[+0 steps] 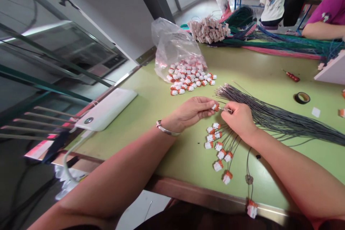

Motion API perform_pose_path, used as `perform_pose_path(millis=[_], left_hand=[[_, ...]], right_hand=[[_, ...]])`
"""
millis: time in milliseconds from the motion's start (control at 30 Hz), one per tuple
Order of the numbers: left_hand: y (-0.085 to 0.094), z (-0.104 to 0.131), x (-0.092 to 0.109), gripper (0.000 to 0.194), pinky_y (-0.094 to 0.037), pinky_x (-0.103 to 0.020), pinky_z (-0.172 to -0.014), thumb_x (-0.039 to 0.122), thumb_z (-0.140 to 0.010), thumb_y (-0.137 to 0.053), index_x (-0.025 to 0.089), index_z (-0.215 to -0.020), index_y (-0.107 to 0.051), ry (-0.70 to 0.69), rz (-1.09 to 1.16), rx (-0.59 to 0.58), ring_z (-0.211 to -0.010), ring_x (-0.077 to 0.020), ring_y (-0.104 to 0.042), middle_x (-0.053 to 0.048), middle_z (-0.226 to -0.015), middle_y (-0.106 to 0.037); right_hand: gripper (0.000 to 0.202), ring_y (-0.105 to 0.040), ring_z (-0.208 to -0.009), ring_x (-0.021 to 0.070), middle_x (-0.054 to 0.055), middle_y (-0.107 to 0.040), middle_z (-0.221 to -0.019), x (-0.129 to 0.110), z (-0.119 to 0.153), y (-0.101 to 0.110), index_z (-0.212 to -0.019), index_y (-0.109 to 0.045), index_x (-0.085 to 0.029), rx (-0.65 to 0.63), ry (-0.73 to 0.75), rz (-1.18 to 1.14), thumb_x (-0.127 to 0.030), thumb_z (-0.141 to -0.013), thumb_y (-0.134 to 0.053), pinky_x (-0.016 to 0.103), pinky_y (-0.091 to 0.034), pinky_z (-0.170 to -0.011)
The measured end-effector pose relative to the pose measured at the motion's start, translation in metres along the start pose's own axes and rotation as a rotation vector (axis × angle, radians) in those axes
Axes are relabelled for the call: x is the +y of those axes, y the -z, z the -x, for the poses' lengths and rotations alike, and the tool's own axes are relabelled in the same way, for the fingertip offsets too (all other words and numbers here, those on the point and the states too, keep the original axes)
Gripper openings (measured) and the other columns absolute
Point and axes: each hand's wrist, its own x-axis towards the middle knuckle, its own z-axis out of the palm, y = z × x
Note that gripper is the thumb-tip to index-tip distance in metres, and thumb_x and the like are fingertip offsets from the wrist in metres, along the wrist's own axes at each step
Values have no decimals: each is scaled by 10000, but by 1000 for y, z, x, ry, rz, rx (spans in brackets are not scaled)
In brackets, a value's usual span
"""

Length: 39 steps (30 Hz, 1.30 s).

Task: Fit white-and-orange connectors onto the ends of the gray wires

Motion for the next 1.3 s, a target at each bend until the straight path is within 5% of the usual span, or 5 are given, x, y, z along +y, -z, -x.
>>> perform_pose_path(millis=[300, 500, 767, 1300], left_hand=[[1, -1, -2, 114, -427, -189, -519, 189, -755, -737, 91, -719, -692, -103, -273, 61, -507, -65, -565, -32, -594, -656], [-6, -3, -7, 134, -434, -174, -524, 175, -767, -729, 93, -685, -662, -59, -163, 39, -481, -48, -549, -9, -559, -635], [-8, -5, -10, 110, -472, -185, -579, 150, -793, -702, 90, -711, -659, -31, -62, 38, -527, -50, -573, -10, -604, -645], [-10, -7, -10, 141, -458, -192, -556, 185, -785, -705, 103, -708, -619, -73, -118, 14, -509, -52, -552, 6, -578, -616]], right_hand=[[99, -442, -488, 121, -13, -548, -511, -5, 3, 2, -621, -604, -204, -12, 126, 240, -221, -673, -522, 254, -300, -533], [86, -433, -491, 129, 1, -564, -530, -1, 3, -2, -609, -552, -211, -56, 191, 330, -225, -689, -525, 261, -295, -539], [87, -414, -454, 110, -33, -536, -520, 4, -2, -2, -737, -586, -202, -1, 34, 67, -261, -690, -542, 244, -317, -494], [45, -449, -494, 107, -32, -554, -551, 6, -4, -4, -694, -569, -195, -22, 21, -10, -239, -688, -572, 244, -348, -509]])
